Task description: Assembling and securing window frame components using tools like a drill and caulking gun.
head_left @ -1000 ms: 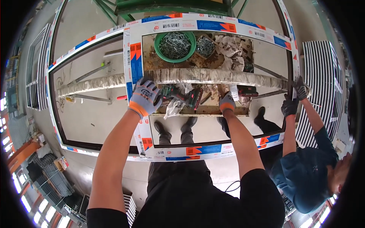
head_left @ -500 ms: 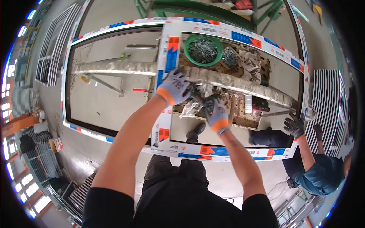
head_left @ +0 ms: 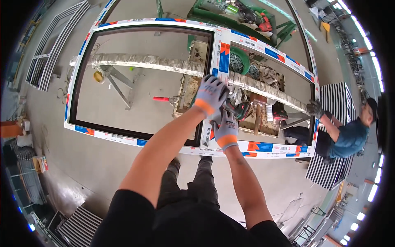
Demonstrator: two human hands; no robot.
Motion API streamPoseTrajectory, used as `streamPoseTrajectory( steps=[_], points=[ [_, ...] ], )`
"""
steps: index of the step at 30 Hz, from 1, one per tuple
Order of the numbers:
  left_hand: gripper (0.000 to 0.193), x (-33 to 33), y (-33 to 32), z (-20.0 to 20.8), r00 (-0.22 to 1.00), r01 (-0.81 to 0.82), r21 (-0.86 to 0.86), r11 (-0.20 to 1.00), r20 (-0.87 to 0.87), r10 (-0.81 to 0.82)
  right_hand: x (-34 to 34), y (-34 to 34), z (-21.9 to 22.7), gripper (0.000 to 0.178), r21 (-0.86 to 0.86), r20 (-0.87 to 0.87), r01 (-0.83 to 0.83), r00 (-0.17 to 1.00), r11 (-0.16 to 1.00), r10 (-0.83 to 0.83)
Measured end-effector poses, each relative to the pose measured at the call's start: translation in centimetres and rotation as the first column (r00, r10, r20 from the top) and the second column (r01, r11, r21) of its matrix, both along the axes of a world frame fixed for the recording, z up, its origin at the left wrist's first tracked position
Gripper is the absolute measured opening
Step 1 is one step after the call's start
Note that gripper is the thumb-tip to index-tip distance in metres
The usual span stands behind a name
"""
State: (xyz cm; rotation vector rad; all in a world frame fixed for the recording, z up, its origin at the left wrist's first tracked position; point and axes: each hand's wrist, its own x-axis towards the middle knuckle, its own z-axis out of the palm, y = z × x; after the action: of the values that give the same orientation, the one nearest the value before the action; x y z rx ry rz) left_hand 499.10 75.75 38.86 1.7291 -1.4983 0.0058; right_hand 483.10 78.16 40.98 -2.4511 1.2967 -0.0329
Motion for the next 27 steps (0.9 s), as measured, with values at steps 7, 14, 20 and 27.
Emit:
streamPoseTrajectory(
  steps=[7, 14, 20, 27],
  points=[
    [0.020, 4.4, 18.9, -0.9, 0.984, -0.084, 0.103, 0.991, -0.146, 0.099, 0.7, 0.7, -0.3, 0.058, 0.024, 0.017, 0.095, 0.995, 0.995, -0.096],
    [0.023, 4.0, 24.1, -0.8, 0.983, -0.136, 0.231, 0.963, -0.088, 0.160, 3.8, -1.9, -1.2, 0.048, -0.217, -0.054, -0.013, 0.999, 0.976, 0.001],
    [0.021, 4.0, 23.4, -1.1, 0.987, -0.148, 0.244, 0.958, -0.019, 0.157, 8.3, -6.8, -3.3, 0.043, -0.361, 0.093, -0.074, 0.989, 0.930, 0.115],
    [0.019, 4.1, 23.2, -0.8, 0.977, -0.200, 0.322, 0.926, -0.002, 0.212, 15.1, -13.8, -3.9, 0.052, -0.373, 0.183, 0.117, 0.982, 0.920, -0.050]
  ],
)
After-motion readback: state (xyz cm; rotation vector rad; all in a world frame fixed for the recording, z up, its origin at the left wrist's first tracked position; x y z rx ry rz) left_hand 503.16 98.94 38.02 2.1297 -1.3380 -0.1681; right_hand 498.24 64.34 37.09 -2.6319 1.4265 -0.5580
